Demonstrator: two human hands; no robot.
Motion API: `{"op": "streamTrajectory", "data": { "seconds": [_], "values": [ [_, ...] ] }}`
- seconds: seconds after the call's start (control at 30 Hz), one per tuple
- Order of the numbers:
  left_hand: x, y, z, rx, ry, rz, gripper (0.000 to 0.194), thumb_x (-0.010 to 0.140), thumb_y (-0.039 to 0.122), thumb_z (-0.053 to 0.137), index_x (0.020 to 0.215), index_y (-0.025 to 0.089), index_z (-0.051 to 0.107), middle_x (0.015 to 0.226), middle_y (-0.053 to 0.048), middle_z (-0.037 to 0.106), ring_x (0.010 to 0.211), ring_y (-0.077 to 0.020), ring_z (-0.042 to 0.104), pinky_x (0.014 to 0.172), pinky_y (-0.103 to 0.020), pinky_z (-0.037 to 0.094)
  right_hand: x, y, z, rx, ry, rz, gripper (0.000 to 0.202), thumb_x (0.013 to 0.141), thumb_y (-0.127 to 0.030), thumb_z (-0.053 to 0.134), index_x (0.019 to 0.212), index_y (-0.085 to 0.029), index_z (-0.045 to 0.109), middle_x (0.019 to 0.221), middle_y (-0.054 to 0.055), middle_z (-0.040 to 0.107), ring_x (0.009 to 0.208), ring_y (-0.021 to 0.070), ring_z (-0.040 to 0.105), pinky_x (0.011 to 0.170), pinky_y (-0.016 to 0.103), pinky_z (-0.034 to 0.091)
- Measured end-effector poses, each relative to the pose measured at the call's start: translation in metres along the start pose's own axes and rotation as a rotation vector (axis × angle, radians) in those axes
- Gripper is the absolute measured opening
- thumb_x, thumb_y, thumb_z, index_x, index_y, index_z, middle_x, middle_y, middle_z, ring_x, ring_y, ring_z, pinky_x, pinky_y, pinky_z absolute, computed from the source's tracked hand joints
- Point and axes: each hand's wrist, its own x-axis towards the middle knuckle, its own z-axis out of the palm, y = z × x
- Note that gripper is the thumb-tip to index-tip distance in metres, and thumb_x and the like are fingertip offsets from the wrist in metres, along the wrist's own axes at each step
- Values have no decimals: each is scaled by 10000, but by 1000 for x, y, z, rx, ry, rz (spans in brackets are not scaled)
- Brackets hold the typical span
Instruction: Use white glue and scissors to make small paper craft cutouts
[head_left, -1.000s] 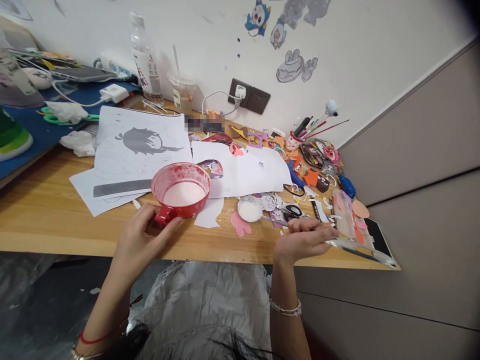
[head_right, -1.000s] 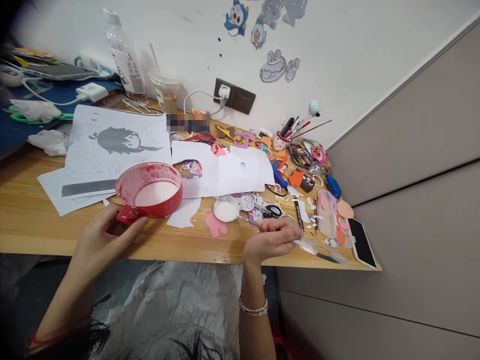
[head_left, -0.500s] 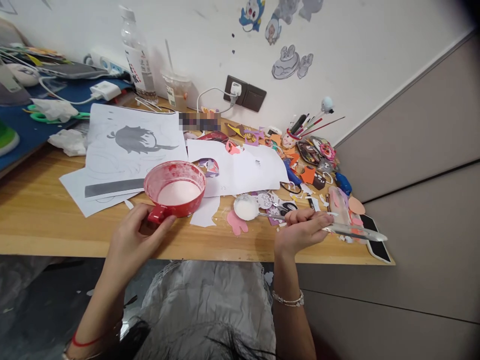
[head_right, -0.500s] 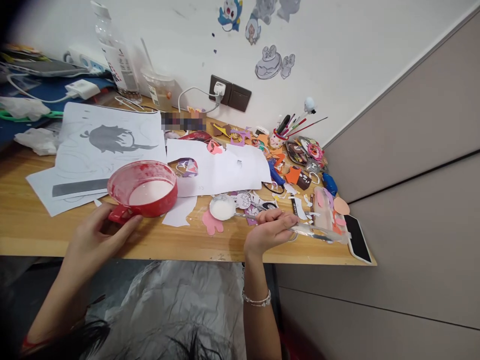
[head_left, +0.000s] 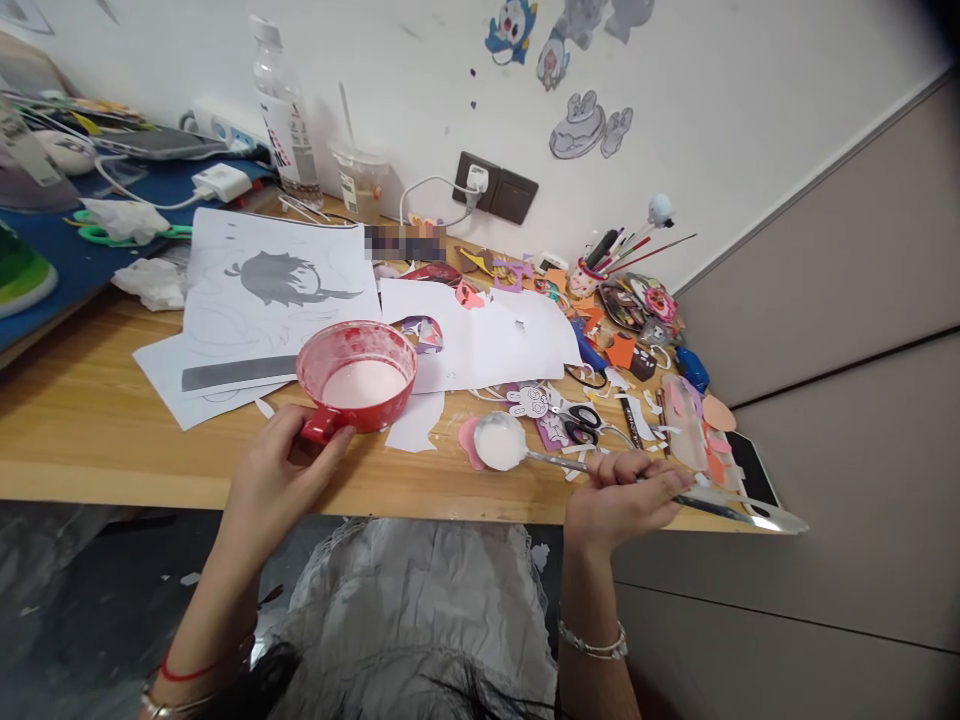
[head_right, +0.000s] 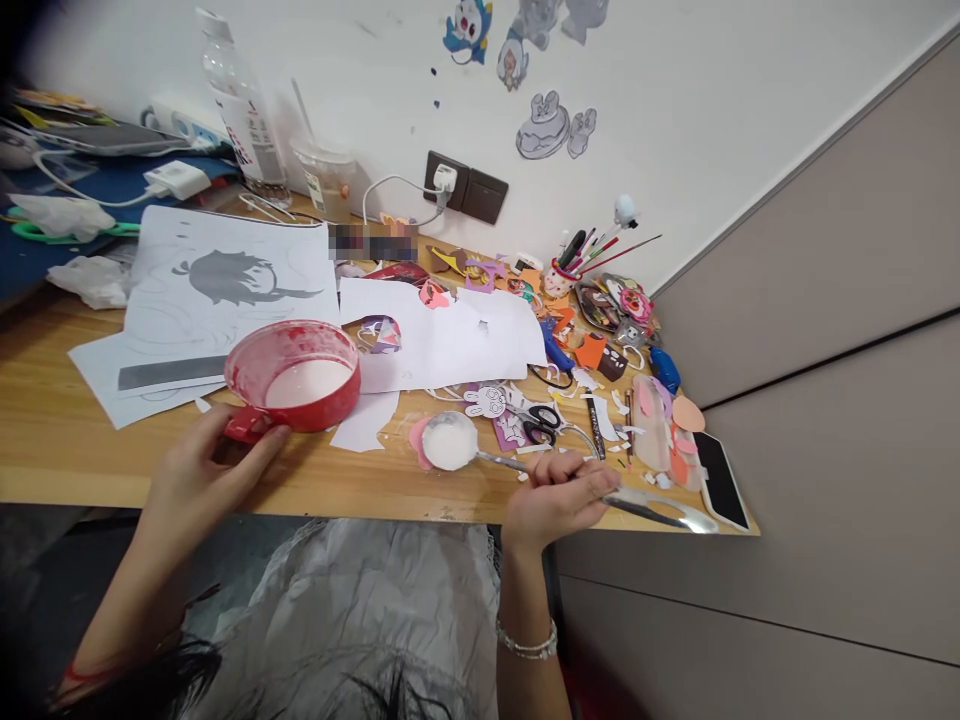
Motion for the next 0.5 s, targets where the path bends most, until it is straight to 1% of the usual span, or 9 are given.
{"op": "streamTrajectory", "data": {
  "seconds": [0.07,0.13,0.23,0.3,0.33,0.4,0.5],
  "values": [
    [0,-1,0,20,20,19,287,774,488,541,799,203,521,708,21,504,604,-120,462,561,-256,362,0,0,1,-6,-27,54,399,911,-458,343,622,-220,208,472,-104,142,377,44,117,350,164,164],
    [0,0,0,28,18,23,285,779,488,530,797,204,524,706,15,506,609,-126,469,561,-259,369,1,-2,-2,-40,-13,71,390,905,-444,366,623,-219,217,472,-105,147,377,44,118,346,163,164],
    [0,2,-1,31,-1,-16,278,775,487,528,791,209,520,676,14,518,576,-127,480,542,-258,379,4,-1,-6,-88,67,1,386,909,-438,353,623,-221,209,483,-103,152,375,44,123,343,166,166],
    [0,4,0,50,7,-86,272,769,486,528,785,215,507,649,20,528,545,-126,491,517,-253,376,3,1,-3,-74,86,-22,393,913,-447,333,620,-222,200,483,-102,152,371,44,129,341,167,169],
    [0,4,0,50,20,-129,273,763,487,532,793,218,499,651,21,539,544,-129,506,509,-249,380,1,1,0,-55,70,-9,394,914,-449,333,619,-222,202,479,-103,153,368,44,133,340,166,172],
    [-1,2,2,-14,54,-200,296,749,492,545,843,220,477,711,13,577,590,-142,561,518,-240,415,-4,1,6,-8,-2,58,397,910,-448,353,616,-218,217,466,-107,156,366,42,136,339,162,178],
    [-1,-4,5,-181,57,-232,376,727,504,568,931,219,433,852,-16,614,695,-166,625,562,-236,476,-8,1,13,31,-92,137,406,902,-445,391,609,-212,234,459,-110,168,368,38,140,339,156,184]
  ]
}}
